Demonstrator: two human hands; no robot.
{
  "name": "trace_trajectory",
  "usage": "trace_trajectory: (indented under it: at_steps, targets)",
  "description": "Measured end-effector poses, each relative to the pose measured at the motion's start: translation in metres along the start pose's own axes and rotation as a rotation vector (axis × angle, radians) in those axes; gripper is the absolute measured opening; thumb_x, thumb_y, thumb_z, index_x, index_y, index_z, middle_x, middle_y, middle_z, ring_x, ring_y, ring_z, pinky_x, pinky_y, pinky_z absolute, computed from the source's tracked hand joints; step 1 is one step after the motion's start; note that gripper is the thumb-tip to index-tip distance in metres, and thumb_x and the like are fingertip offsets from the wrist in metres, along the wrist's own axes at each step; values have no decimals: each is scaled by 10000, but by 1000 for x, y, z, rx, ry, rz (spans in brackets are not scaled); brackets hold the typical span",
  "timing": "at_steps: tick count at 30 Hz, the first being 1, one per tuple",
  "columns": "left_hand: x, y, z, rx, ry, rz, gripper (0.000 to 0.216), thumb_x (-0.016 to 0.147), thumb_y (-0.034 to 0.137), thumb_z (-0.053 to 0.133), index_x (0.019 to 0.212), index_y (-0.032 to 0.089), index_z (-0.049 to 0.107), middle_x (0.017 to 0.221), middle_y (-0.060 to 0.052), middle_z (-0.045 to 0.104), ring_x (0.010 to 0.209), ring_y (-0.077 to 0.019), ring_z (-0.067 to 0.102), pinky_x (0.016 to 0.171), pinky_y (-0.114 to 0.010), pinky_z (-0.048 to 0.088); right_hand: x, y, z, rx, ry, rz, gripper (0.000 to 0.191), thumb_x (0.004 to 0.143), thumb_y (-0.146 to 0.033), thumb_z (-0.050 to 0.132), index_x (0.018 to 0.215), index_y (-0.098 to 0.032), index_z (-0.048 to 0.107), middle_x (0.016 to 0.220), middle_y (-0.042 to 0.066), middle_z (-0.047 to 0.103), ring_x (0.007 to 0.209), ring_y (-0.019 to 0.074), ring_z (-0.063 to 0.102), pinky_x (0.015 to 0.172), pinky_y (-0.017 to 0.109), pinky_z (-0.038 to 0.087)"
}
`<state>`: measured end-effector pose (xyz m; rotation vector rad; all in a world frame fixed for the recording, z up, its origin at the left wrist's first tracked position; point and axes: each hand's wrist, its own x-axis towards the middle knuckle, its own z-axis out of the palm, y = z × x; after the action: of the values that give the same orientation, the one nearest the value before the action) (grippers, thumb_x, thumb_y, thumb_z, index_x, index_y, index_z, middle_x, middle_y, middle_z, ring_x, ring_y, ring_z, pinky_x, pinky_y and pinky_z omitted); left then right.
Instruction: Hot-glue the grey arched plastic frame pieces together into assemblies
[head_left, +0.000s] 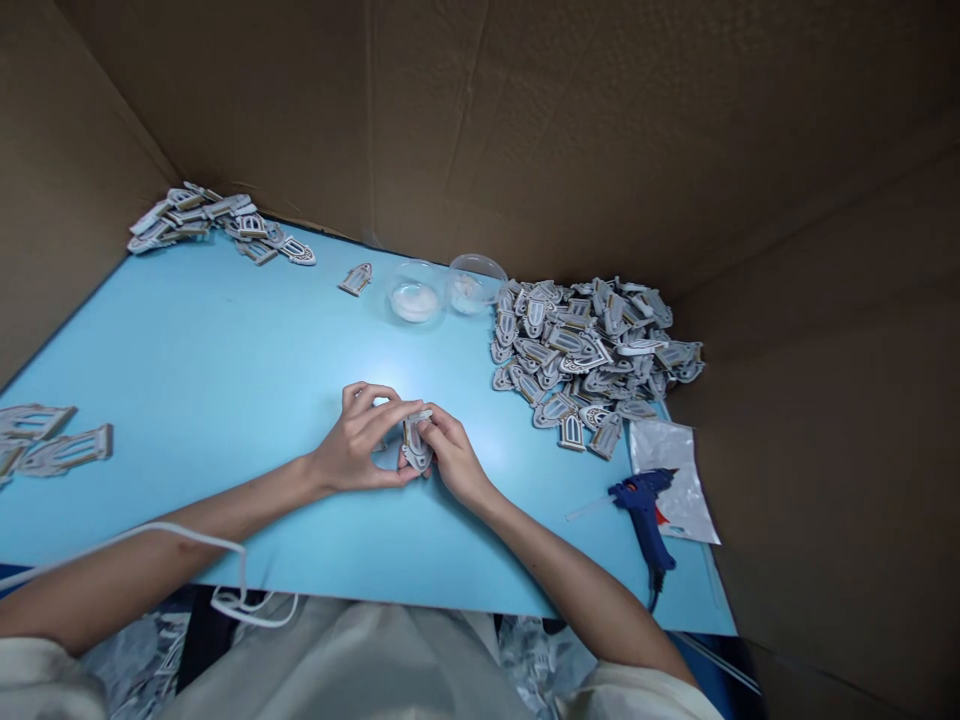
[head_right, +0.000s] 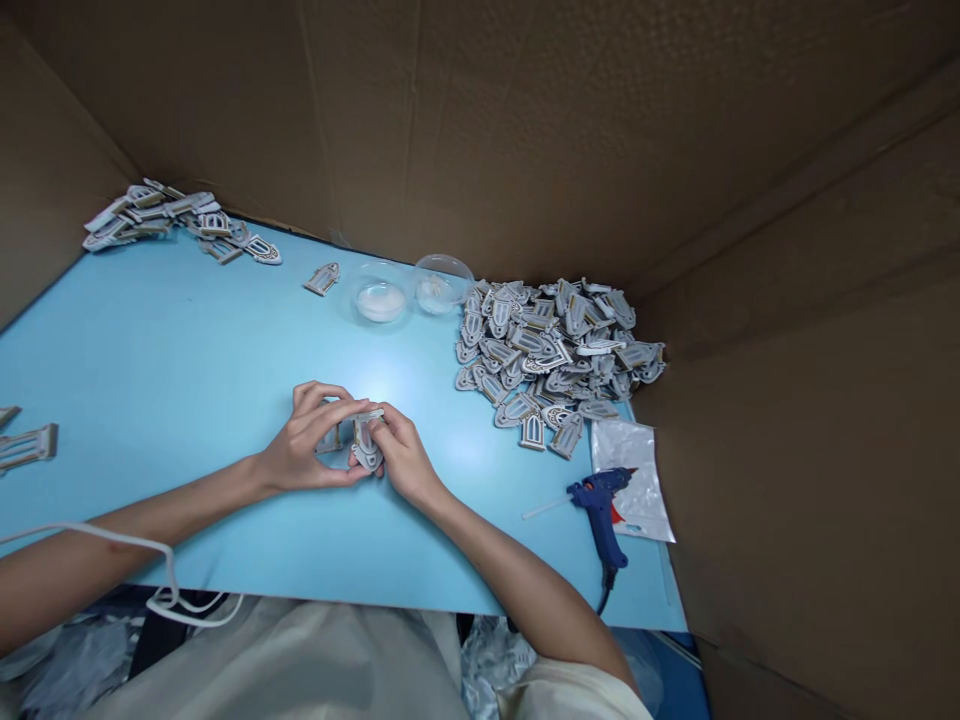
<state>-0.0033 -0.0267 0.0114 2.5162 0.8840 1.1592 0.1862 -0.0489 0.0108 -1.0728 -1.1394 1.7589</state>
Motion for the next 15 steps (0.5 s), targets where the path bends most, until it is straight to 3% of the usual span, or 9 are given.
trace_trajectory:
  at_steps: [5,10,15]
  targets:
    - [2,1,-1,-24,-9,-33,795,832,345,827,1548,231,502,1158,-106,781,1085,-325,668,991,-481,403,1,-1,-1,33,-11,27,178,935,-381,582,1025,-228,581,674,-17,714,505,152,543,459,248,407]
    - [3,2,-1,-34,-10,-40,741,829,318,808,1504,206,526,1168,-109,773,1093,-313,659,1000,-464,398,2,-3,-1,47,9,52,213,922,-416,574,1017,-227,589,646,-23,708,474,148,537,432,243,398]
    - [2,3,-1,-28,-12,-50,719,828,325,805,1488,199,549,1152,-112,778,1094,-316,668,1004,-468,398,2,-7,0,65,5,74,220,847,-340,596,1036,-228,602,665,-21,733,484,152,552,439,240,402]
